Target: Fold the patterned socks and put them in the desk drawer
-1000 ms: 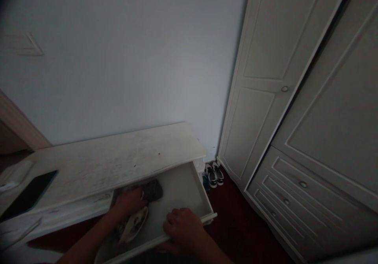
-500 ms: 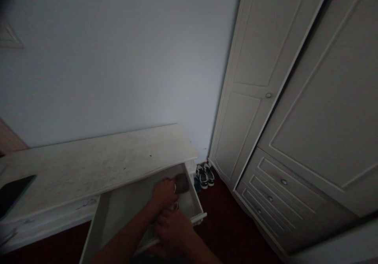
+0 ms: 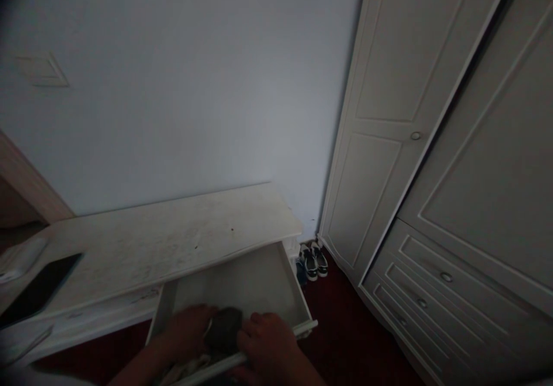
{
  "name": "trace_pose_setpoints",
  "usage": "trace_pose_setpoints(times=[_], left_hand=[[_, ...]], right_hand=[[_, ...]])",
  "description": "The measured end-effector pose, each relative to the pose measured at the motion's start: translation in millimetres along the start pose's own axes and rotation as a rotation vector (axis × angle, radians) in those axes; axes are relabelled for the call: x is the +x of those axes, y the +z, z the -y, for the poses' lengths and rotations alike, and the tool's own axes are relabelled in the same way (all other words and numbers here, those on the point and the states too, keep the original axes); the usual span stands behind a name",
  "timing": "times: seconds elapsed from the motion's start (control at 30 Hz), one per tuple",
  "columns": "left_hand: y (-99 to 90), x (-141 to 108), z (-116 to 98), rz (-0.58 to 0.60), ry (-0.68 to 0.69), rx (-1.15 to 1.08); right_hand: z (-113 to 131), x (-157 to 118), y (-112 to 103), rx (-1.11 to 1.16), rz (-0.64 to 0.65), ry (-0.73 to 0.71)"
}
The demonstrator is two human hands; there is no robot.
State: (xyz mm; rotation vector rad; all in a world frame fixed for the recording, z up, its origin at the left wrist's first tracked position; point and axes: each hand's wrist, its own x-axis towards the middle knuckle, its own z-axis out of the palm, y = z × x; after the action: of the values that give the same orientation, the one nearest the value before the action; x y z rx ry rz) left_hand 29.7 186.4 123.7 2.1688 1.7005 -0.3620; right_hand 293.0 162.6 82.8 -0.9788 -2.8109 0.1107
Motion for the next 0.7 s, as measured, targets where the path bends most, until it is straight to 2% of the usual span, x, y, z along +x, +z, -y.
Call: trace_pose_setpoints(times=[0.07,0.17,0.3,0.43,0.57,0.7], left_hand=[[-1.7,0,10,-0.026,-0.11,0.022],[-12.5,6,11,-0.068,-0.201,0.045],[-31.9,26,3,-0.092,-0.188,0.05],[-51.3,56,-8,-0.142,-0.136,0.038],[-61.0,86,-43,-0.241,-0.11,0.028],[-51.7,100,-95,-0.285,-0.083,0.018]], right_hand=[[1,1,-1,-0.006,0.017,0.008],[2,2,-6,0.006,0.035,0.003],[4,4,-10,0.014,0.04,0.003],[4,5,-9,-0.014,0.029,-0.009],[1,7,-5,-0.039,0.028,-0.024],[-2,8,-1,-0.051,0.061,-0.024]])
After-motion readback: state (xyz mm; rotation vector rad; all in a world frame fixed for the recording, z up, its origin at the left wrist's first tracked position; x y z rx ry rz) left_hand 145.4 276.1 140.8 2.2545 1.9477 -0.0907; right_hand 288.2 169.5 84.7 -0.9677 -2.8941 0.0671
